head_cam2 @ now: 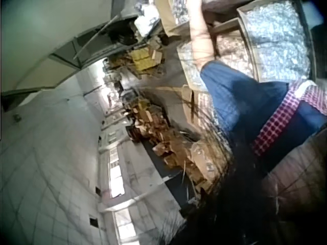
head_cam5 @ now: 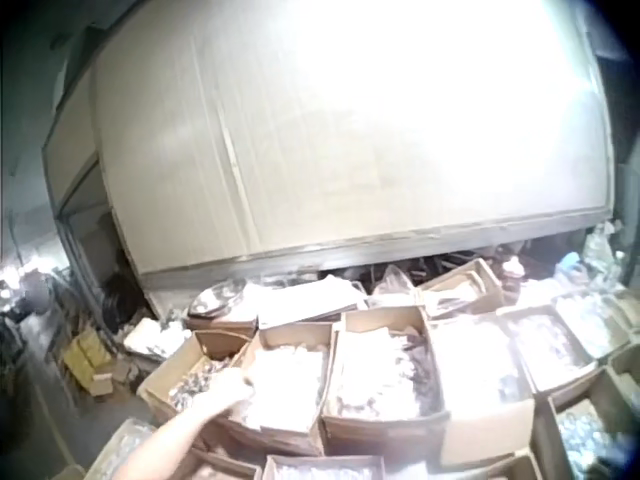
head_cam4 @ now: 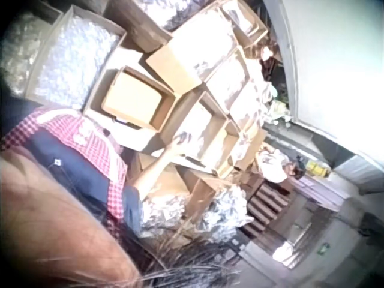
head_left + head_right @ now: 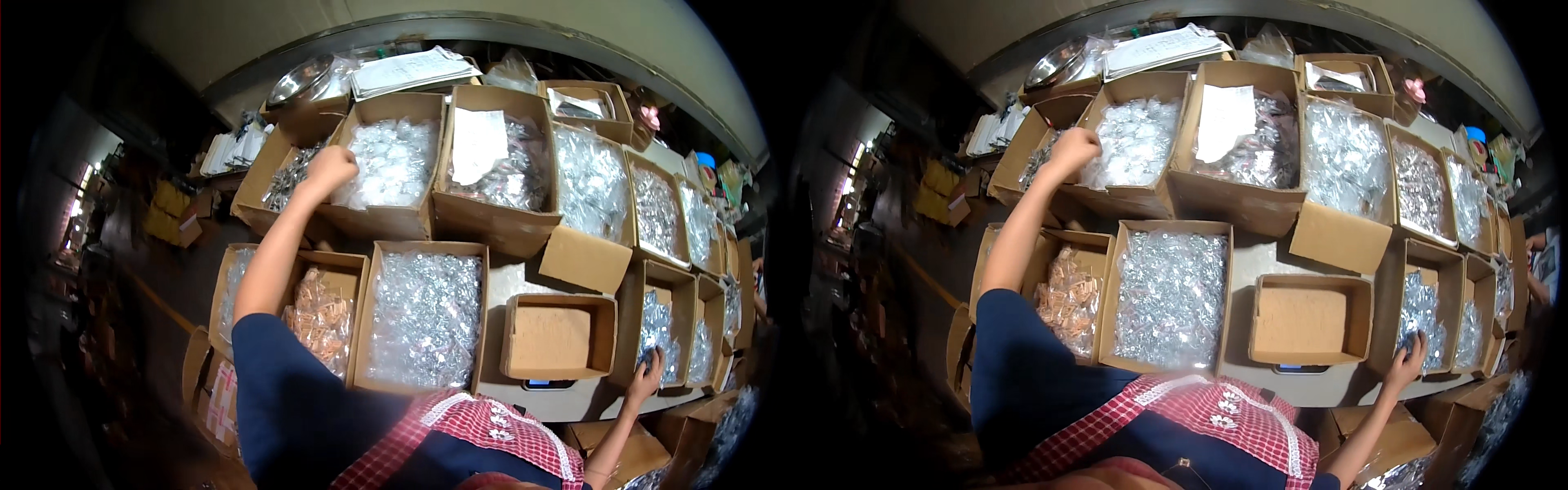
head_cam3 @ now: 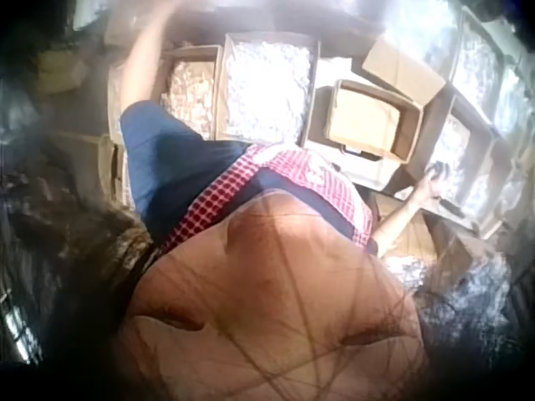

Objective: The person weighs small metal components in plastic bags using a digital scale and sorts them into different cardboard boxes.

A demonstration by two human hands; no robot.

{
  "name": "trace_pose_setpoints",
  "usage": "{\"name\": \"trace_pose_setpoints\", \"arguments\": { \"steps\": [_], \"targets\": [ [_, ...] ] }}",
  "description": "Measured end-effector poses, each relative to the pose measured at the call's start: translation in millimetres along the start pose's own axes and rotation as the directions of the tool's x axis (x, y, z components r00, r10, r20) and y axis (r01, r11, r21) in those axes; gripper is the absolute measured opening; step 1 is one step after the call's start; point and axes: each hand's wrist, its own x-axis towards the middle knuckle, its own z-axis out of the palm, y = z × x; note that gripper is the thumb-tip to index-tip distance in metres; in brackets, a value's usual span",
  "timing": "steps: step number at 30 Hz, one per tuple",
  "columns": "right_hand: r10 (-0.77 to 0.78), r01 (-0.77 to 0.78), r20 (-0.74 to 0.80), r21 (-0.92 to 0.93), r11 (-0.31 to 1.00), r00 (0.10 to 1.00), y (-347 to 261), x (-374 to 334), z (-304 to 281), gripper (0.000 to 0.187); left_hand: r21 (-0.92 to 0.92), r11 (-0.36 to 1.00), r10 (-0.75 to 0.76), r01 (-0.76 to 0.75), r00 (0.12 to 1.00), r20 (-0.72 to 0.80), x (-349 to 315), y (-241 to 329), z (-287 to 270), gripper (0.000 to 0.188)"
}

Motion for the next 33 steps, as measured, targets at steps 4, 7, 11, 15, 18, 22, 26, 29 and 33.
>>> {"name": "trace_pose_setpoints", "arguments": {
  "steps": [4,7,11,15,18,22,26,29,33],
  "targets": [
    [0.056,-0.055,-0.092,0.011,0.998,0.994,0,-1,2,0.041,-0.864,0.504,-0.007,0.011,1.000,0.009,-5,26,-16,0.013],
    [0.015,-0.019,-0.087,-0.036,0.999,0.996,-4,2,0,0.040,-0.992,0.124,0.147,0.031,0.988,0.050,-12,80,-26,0.010],
    [0.019,-0.019,-0.041,0.010,1.000,0.999,-10,2,2,0.038,-0.940,0.313,0.253,-0.132,0.966,-0.051,6,155,-3,0.012],
    [0.048,-0.046,-0.076,0.028,0.999,0.996,-17,-1,0,0.036,0.052,0.798,0.591,-0.600,0.764,-0.259,37,252,42,0.029],
    [0.069,-0.069,-0.113,0.010,0.998,0.991,-17,-4,-9,0.035,0.390,0.635,0.726,-0.667,0.688,-0.004,63,310,88,0.021],
    [0.010,-0.020,-0.222,-0.041,0.999,0.975,-8,-4,4,0.034,0.310,0.631,0.737,-0.711,0.674,0.046,101,301,128,0.016],
    [0.104,-0.107,-0.239,-0.003,0.994,0.965,-27,4,-3,0.029,0.465,0.569,0.759,-0.678,0.651,0.020,107,276,121,0.032],
    [0.082,-0.083,-0.269,0.004,0.997,0.960,-25,3,-3,0.021,0.478,0.643,0.687,-0.599,0.727,-0.013,112,264,113,0.020],
    [0.102,-0.099,-0.296,0.025,0.995,0.950,-29,1,-11,0.019,0.434,0.663,0.688,-0.610,0.725,-0.031,98,273,112,0.030]
  ]
}}
